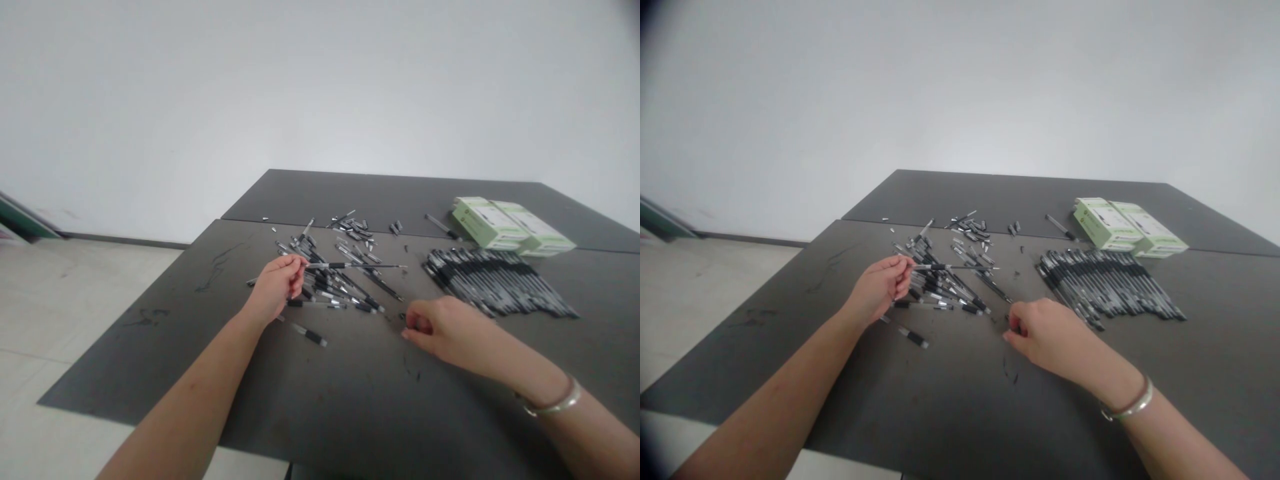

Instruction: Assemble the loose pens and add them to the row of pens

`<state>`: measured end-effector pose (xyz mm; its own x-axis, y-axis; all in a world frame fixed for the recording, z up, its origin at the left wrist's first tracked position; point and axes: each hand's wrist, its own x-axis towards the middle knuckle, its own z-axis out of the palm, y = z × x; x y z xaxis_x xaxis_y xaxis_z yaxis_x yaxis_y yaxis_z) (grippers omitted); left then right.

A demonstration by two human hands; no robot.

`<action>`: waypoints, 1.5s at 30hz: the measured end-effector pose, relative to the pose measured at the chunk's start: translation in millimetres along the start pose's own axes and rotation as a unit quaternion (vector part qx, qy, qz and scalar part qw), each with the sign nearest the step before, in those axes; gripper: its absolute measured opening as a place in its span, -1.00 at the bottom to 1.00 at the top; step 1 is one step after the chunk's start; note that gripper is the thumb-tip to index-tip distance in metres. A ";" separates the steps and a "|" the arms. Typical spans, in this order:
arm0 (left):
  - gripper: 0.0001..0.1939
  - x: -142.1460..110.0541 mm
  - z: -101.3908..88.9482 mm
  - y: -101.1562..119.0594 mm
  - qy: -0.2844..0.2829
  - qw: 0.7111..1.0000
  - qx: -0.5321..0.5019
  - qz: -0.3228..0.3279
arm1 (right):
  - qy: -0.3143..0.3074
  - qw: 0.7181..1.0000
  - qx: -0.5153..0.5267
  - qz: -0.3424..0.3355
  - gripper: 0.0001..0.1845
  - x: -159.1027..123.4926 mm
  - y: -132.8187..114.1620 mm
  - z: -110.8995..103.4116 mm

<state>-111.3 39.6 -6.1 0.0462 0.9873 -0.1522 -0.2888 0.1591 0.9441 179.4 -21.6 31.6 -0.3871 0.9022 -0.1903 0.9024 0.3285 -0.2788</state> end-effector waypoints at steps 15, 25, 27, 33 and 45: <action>-0.92 -4.8 0.8 3.5 -0.036 0.998 -0.007 -0.042 | 0.079 0.992 0.097 -0.017 -0.94 4.2 -11.6 10.0; -0.83 -6.2 3.4 -3.4 -0.098 0.994 0.047 -0.006 | 0.193 0.902 0.384 -0.023 -0.83 10.4 -11.8 24.5; -0.81 -8.6 5.3 -3.8 -0.115 0.991 0.063 0.002 | 0.209 0.885 0.416 -0.028 -0.81 11.4 -13.5 26.1; -0.78 -13.5 9.1 -2.8 -0.131 0.987 0.095 0.008 | 0.245 0.865 0.436 -0.045 -0.80 10.3 -16.7 25.8; -0.79 -14.0 10.1 -2.3 -0.136 0.985 0.106 0.016 | 0.266 0.882 0.384 -0.059 -0.82 10.5 -18.2 27.4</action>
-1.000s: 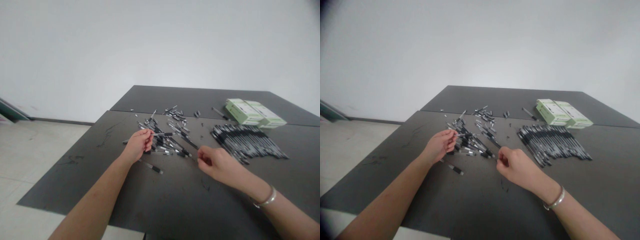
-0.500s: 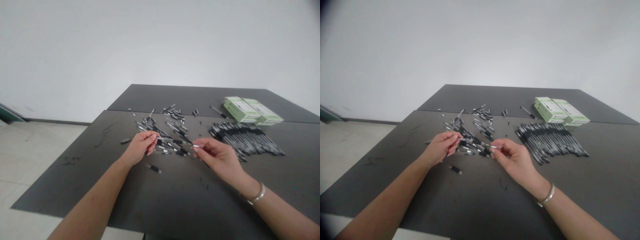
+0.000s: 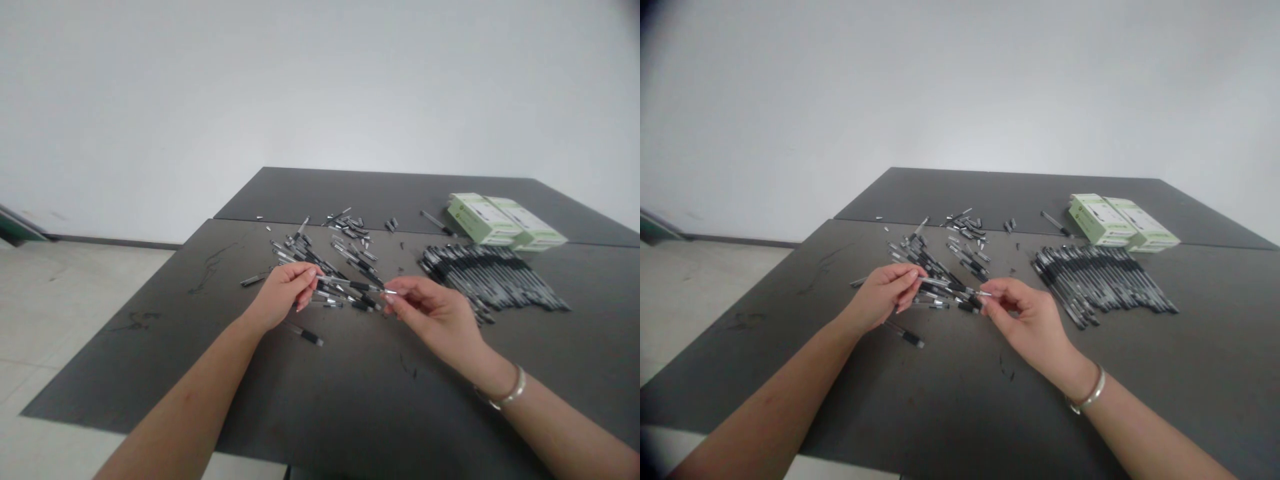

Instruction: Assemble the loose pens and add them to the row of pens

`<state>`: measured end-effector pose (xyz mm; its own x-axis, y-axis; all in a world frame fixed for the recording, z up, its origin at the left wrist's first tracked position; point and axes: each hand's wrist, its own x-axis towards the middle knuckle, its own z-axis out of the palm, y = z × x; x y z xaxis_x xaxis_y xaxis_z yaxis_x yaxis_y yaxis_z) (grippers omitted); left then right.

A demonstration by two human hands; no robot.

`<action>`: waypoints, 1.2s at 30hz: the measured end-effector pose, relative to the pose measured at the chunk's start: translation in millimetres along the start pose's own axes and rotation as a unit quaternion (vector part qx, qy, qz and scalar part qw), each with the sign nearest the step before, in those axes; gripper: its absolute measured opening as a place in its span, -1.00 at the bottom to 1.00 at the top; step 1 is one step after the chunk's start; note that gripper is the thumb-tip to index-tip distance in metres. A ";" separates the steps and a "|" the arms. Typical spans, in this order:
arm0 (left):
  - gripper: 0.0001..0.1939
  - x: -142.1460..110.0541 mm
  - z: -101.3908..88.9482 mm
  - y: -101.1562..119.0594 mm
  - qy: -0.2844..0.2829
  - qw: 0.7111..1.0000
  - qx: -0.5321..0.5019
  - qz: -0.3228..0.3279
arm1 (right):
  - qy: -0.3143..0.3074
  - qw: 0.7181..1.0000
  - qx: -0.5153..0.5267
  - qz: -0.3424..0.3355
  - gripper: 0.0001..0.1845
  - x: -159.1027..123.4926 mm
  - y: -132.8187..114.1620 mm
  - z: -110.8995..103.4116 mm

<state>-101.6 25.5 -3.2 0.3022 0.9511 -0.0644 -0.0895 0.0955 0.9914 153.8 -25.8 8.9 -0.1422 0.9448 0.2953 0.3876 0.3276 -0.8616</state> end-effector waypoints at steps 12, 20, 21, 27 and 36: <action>-0.80 -0.3 -1.2 -2.2 -0.013 1.000 0.021 0.006 | 0.002 1.000 -0.028 0.000 -0.83 0.0 0.3 1.8; -0.79 -1.8 1.2 -1.1 -0.010 1.000 0.028 0.010 | 0.000 0.998 -0.058 0.005 -0.83 0.2 -1.9 3.1; -0.79 -2.1 1.7 -0.4 -0.009 0.999 0.032 0.012 | 0.000 0.998 -0.062 0.006 -0.82 0.3 -2.3 3.0; -0.78 -5.4 6.8 5.7 0.010 0.996 0.076 0.034 | -0.013 0.995 -0.095 0.006 -0.81 0.1 -5.4 2.3; -0.77 -6.3 7.2 4.7 0.011 0.993 0.104 0.059 | -0.073 0.992 -0.093 0.045 -0.65 1.6 -9.8 4.5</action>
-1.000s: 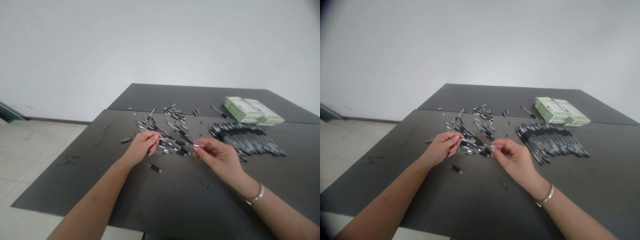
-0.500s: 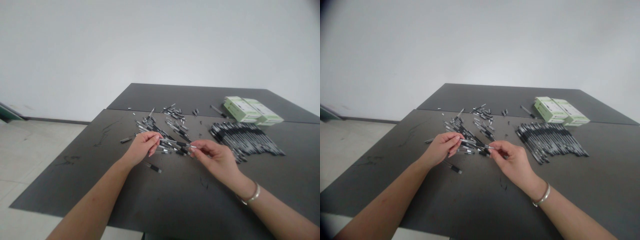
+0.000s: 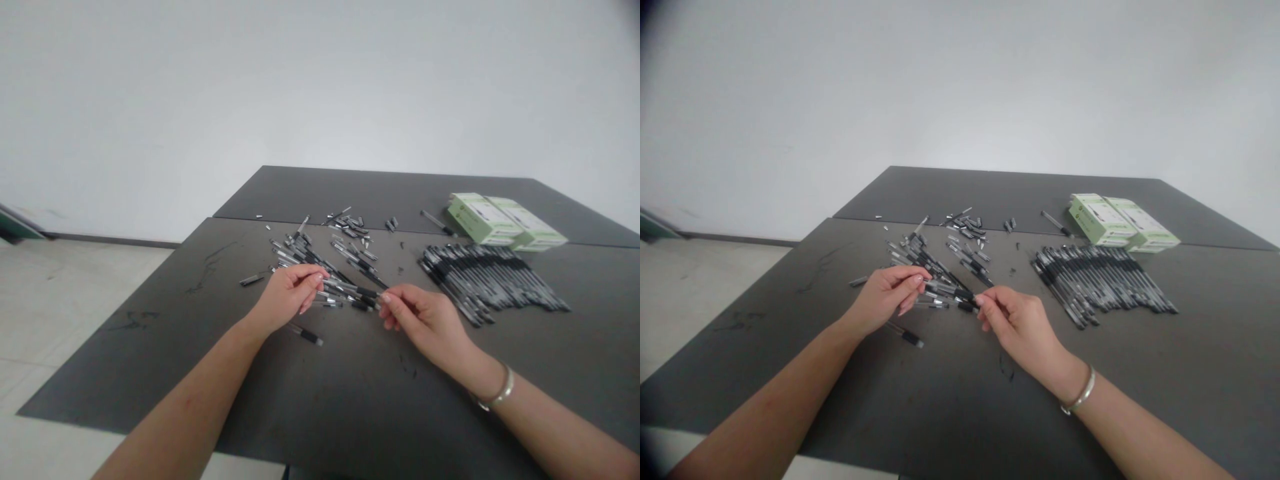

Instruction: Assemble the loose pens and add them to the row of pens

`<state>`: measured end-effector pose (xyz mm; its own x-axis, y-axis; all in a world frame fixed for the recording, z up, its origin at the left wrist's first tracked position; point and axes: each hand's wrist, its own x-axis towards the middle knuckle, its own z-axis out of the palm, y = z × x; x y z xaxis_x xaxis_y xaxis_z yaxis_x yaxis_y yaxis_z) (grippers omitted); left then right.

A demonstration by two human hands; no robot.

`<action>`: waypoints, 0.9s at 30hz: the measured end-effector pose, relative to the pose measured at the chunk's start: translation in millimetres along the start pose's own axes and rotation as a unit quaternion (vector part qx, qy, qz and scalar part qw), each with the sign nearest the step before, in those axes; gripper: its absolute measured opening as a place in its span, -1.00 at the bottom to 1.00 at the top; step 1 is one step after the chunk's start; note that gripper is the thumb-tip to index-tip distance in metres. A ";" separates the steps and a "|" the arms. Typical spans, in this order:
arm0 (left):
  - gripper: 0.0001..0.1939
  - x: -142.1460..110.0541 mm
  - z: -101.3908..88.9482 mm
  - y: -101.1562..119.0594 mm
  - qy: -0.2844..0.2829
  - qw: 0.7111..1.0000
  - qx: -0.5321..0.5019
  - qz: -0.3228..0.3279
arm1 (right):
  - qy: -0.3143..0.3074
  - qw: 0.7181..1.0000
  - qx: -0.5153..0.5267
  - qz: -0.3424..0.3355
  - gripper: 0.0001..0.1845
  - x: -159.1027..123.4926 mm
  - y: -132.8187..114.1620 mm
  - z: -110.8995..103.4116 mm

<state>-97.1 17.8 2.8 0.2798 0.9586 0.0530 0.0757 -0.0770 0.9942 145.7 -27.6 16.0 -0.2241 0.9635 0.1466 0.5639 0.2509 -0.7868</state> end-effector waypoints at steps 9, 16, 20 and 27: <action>-0.76 0.5 -0.4 0.8 0.010 1.000 0.009 -0.001 | -0.020 0.999 0.023 -0.013 -0.76 -0.3 3.6 -1.9; -0.76 1.0 -1.0 -0.5 0.006 1.000 0.004 -0.003 | 0.005 0.999 -0.030 -0.042 -0.81 -0.7 2.2 -3.0; -0.76 0.8 -0.6 -0.7 -0.002 1.000 0.010 -0.007 | -0.028 0.999 -0.040 -0.023 -0.66 0.6 -0.2 -2.5; -0.75 0.6 -1.1 -0.2 0.008 1.000 0.015 -0.006 | -0.038 0.998 -0.028 -0.030 -0.73 1.1 2.9 -3.0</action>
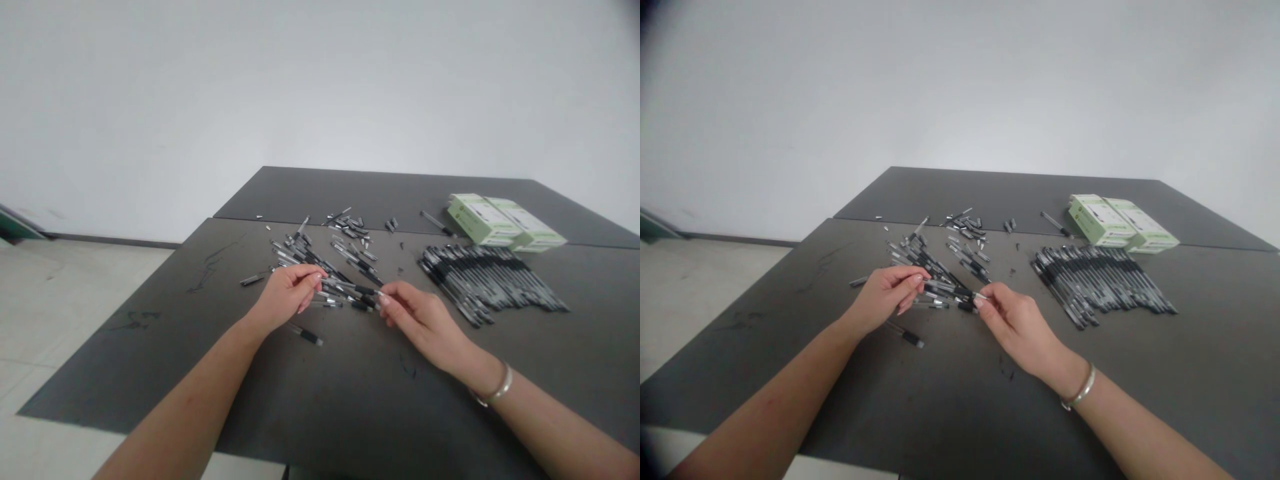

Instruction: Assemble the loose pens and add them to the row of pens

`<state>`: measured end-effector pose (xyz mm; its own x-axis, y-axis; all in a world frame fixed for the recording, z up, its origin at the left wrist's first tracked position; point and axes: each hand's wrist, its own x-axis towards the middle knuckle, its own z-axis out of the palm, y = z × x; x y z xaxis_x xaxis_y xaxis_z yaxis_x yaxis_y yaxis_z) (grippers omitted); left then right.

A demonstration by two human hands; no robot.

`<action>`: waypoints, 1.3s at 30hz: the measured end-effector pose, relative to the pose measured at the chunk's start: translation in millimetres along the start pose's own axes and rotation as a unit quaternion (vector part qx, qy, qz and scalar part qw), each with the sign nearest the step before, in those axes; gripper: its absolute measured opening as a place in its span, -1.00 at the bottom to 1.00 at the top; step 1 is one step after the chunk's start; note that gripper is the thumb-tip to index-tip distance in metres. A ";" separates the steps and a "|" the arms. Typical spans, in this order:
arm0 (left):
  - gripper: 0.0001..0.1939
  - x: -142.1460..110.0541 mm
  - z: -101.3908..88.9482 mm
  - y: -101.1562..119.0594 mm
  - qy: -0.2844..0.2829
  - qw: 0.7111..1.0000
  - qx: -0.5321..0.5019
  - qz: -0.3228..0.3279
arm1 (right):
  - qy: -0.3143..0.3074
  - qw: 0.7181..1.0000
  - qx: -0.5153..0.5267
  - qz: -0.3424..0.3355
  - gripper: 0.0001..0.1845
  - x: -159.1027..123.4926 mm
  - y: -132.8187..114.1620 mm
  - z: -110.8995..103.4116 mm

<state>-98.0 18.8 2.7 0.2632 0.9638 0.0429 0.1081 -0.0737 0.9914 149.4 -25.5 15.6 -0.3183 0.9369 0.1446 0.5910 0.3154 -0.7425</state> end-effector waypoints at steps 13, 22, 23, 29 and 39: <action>-0.78 1.6 0.0 -2.8 -0.008 1.000 0.007 0.004 | -0.024 0.999 -0.031 0.006 -0.71 1.1 -2.0 0.2; -0.79 0.5 0.9 -2.4 -0.003 1.000 0.009 0.016 | -0.085 0.943 0.288 0.144 -0.62 3.3 0.1 8.0; -0.79 0.5 0.8 -1.7 -0.002 1.000 0.006 0.015 | -0.084 0.936 0.312 0.139 -0.63 3.6 0.9 7.6; -0.78 0.4 -0.6 1.9 0.002 1.000 -0.005 0.002 | -0.066 0.932 0.346 0.079 -0.64 3.0 5.4 1.2; -0.79 1.0 -1.1 -2.4 -0.006 1.000 0.014 -0.001 | -0.027 0.998 0.040 0.030 -0.72 0.6 0.4 3.7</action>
<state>-99.1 20.2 0.5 0.2738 0.9610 0.0395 0.1364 -0.0794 0.9875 146.7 -25.5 13.0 -0.3240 0.9439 0.0640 0.5495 0.2428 -0.7994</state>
